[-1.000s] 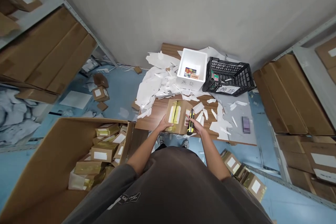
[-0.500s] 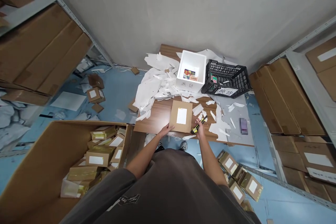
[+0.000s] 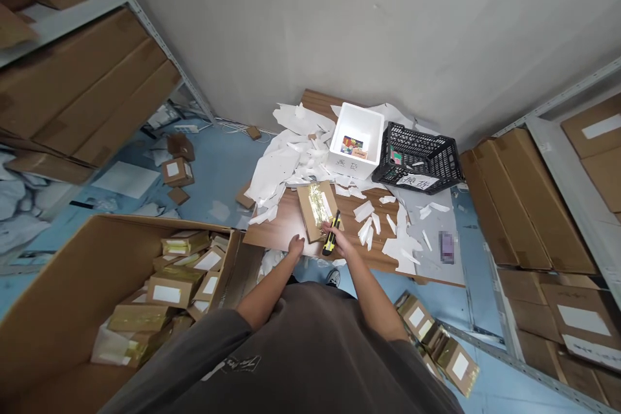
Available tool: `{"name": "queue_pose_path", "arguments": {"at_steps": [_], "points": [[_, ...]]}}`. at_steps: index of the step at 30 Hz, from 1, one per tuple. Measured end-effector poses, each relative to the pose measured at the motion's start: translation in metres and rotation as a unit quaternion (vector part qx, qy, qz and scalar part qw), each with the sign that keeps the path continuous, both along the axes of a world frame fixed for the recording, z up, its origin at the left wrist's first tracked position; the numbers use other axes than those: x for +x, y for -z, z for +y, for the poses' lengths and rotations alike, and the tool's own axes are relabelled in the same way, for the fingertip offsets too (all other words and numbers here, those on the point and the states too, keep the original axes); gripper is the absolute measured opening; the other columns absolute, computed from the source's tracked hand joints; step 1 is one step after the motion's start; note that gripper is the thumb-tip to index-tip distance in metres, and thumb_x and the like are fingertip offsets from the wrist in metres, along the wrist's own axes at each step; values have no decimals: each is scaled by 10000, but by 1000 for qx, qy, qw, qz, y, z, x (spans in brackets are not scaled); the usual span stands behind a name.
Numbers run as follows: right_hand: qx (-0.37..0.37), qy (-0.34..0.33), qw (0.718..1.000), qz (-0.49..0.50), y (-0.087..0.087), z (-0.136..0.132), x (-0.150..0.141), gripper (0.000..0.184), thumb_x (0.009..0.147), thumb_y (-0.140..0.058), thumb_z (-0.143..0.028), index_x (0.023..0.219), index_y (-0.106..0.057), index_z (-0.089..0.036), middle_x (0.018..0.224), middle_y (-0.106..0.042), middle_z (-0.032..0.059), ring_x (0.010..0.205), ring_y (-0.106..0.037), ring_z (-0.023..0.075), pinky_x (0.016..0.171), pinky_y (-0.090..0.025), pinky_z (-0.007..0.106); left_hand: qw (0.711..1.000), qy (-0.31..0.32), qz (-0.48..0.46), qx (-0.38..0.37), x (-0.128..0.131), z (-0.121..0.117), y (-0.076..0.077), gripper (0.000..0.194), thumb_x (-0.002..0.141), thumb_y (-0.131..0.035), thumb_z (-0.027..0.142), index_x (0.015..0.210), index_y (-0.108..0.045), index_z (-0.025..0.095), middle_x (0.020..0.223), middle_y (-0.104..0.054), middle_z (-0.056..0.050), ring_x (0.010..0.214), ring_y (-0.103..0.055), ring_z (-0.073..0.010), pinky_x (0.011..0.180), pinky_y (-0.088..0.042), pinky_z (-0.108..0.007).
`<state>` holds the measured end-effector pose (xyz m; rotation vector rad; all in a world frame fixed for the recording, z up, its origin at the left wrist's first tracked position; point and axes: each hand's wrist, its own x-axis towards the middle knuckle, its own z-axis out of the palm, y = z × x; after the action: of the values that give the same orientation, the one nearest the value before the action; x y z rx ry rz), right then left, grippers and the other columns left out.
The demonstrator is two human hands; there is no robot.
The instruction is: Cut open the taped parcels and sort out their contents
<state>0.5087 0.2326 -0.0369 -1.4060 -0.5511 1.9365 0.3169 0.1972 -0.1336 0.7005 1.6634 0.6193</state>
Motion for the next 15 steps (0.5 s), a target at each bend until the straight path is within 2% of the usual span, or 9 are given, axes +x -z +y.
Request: {"name": "queue_pose_path", "arguments": {"at_steps": [3, 4, 5, 7, 9, 10, 11, 13, 15], "points": [[24, -14, 1000, 1, 9, -10, 4, 438, 884, -666, -347, 1306, -709, -237, 1247, -814, 107, 1236, -756, 267, 863, -658, 350, 992, -43, 103, 62, -25, 28, -17, 674, 1015, -604, 486, 1624, -489, 222, 1657, -544, -155, 1601, -445, -329, 1337, -350, -485], [34, -28, 999, -3, 10, -12, 8, 428, 897, -659, -365, 1303, -703, -235, 1215, -819, 110, 1205, -768, 271, 850, -657, 351, 978, -14, 166, 124, -33, 41, -26, 669, 1028, -580, 457, 1645, -476, 223, 1669, -534, -145, 1602, -443, -316, 1344, -345, -476], [42, -44, 998, -16, 10, -11, 13, 418, 912, -655, -387, 1297, -698, -229, 1161, -826, 110, 1145, -788, 272, 826, -656, 347, 956, 53, 223, 183, -40, 57, -36, 702, 1019, -602, 445, 1671, -450, 233, 1686, -516, -135, 1614, -424, -314, 1351, -335, -478], [48, -80, 994, -58, 5, -5, 20, 405, 949, -645, -437, 1278, -684, -205, 1011, -826, 98, 966, -815, 262, 748, -648, 326, 894, 236, 296, 241, -49, 91, -57, 916, 929, -747, 484, 1725, -366, 237, 1765, -404, -133, 1669, -306, -351, 1366, -292, -499], [55, -108, 985, -125, -2, 8, 22, 405, 993, -622, -480, 1269, -656, -185, 846, -791, 59, 755, -792, 240, 641, -618, 303, 824, 400, 322, 238, -52, 122, -73, 1258, 754, -920, 534, 1765, -252, 198, 1831, -227, -171, 1710, -128, -401, 1383, -208, -531], [58, -123, 976, -169, -6, 17, 21, 406, 1011, -612, -487, 1276, -635, -180, 777, -763, 35, 664, -762, 228, 596, -595, 295, 803, 450, 327, 213, -51, 134, -79, 1395, 674, -977, 540, 1775, -200, 179, 1839, -169, -195, 1714, -77, -413, 1382, -188, -547], [60, -138, 964, -220, -10, 27, 18, 405, 1026, -605, -484, 1291, -611, -177, 729, -736, 13, 597, -730, 219, 567, -576, 290, 788, 484, 330, 188, -49, 143, -82, 1486, 623, -1007, 549, 1780, -157, 166, 1841, -122, -213, 1715, -40, -418, 1379, -177, -558], [78, -167, 924, -334, -18, 48, 9, 397, 1052, -589, -454, 1333, -571, -174, 715, -722, -4, 565, -706, 210, 578, -564, 284, 776, 510, 339, 151, -45, 151, -83, 1566, 584, -1027, 572, 1782, -111, 149, 1837, -79, -235, 1717, -7, -412, 1375, -180, -560], [117, -208, 866, -439, -26, 70, -5, 379, 1083, -552, -424, 1371, -564, -177, 825, -770, 35, 681, -754, 224, 678, -585, 291, 776, 507, 346, 145, -41, 147, -78, 1557, 607, -1010, 611, 1783, -102, 145, 1835, -66, -240, 1719, 7, -400, 1373, -192, -548]]}}
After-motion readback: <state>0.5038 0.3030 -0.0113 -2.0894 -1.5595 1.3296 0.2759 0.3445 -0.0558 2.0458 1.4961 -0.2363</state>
